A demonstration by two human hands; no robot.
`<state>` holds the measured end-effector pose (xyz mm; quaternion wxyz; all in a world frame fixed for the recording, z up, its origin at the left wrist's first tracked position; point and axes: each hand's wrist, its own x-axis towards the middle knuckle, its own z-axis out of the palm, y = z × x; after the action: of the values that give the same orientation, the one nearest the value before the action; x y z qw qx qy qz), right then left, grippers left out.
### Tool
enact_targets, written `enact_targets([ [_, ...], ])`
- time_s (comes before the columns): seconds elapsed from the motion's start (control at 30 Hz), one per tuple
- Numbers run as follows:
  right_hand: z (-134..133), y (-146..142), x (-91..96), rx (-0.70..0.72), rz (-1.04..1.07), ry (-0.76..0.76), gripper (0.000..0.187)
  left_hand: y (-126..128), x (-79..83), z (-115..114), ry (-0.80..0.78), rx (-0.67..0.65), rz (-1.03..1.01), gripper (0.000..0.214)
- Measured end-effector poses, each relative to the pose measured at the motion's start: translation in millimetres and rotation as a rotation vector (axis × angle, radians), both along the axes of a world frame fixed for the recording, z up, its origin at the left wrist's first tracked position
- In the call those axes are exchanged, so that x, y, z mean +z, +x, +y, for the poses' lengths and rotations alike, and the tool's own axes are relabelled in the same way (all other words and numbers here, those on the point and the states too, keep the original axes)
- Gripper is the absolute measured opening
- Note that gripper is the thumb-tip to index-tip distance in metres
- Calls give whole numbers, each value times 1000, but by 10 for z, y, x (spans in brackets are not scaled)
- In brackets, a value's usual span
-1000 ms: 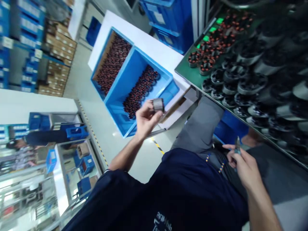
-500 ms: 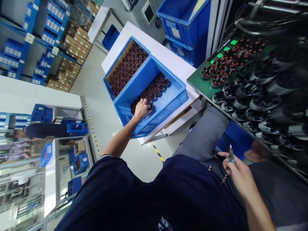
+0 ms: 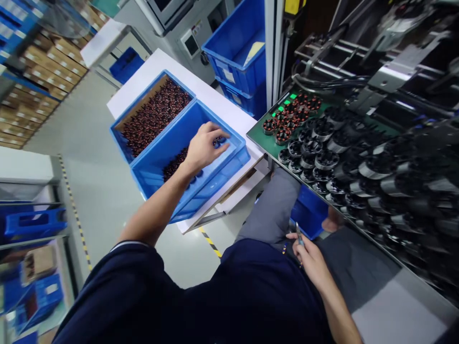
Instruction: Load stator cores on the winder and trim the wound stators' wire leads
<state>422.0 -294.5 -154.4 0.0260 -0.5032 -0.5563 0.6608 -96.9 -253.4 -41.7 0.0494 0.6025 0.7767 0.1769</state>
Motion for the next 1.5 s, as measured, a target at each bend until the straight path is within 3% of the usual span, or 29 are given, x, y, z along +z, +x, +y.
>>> enact_targets([
  [0.1, -10, -54, 152, 53, -1, 50, 59, 450, -30, 744, -59, -129, 75, 41],
  [0.17, -40, -35, 246, 74, 3, 90, 56, 665, -125, 1109, -122, -147, 117, 50],
  [0.27, -138, 66, 296, 45, 22, 100, 53, 806, -277, 1395, -222, -153, 151, 51],
  [0.37, -286, 215, 203, -38, 23, 58, 56, 752, -344, 1467, -236, -158, 137, 33],
  [0.47, -416, 345, 59, -109, 16, 12, 60, 621, -313, 1432, -146, -148, 72, 23],
  [0.6, -437, 341, 66, -165, 47, -5, 52, 742, -161, 1203, 204, -152, -251, 47],
  [0.7, -320, 163, 305, -330, 85, 110, 47, 1288, 16, 865, 341, -319, -644, 56],
  [0.83, -86, -174, 750, -605, 282, 501, 25, 2268, 256, 345, 366, -503, -995, 42],
  [0.9, 10, -309, 938, -667, 379, 652, 26, 2634, 325, 142, 325, -574, -1082, 32],
  [1.0, 75, -416, 1131, -686, 411, 690, 43, 2911, 359, -44, 295, -592, -1074, 35],
  [1.13, 20, -392, 1237, -700, 440, 476, 61, 2897, 364, -122, 256, -653, -967, 56],
  [1.3, -28, -236, 1222, -637, 638, 195, 52, 2811, 361, -93, 215, -805, -900, 35],
  [1.37, -1, -183, 1208, -635, 627, 210, 50, 2854, 343, -77, 208, -797, -896, 29],
  [1.5, 39, -113, 1232, -749, 452, 416, 36, 2980, 255, -59, 348, -681, -869, 23],
])
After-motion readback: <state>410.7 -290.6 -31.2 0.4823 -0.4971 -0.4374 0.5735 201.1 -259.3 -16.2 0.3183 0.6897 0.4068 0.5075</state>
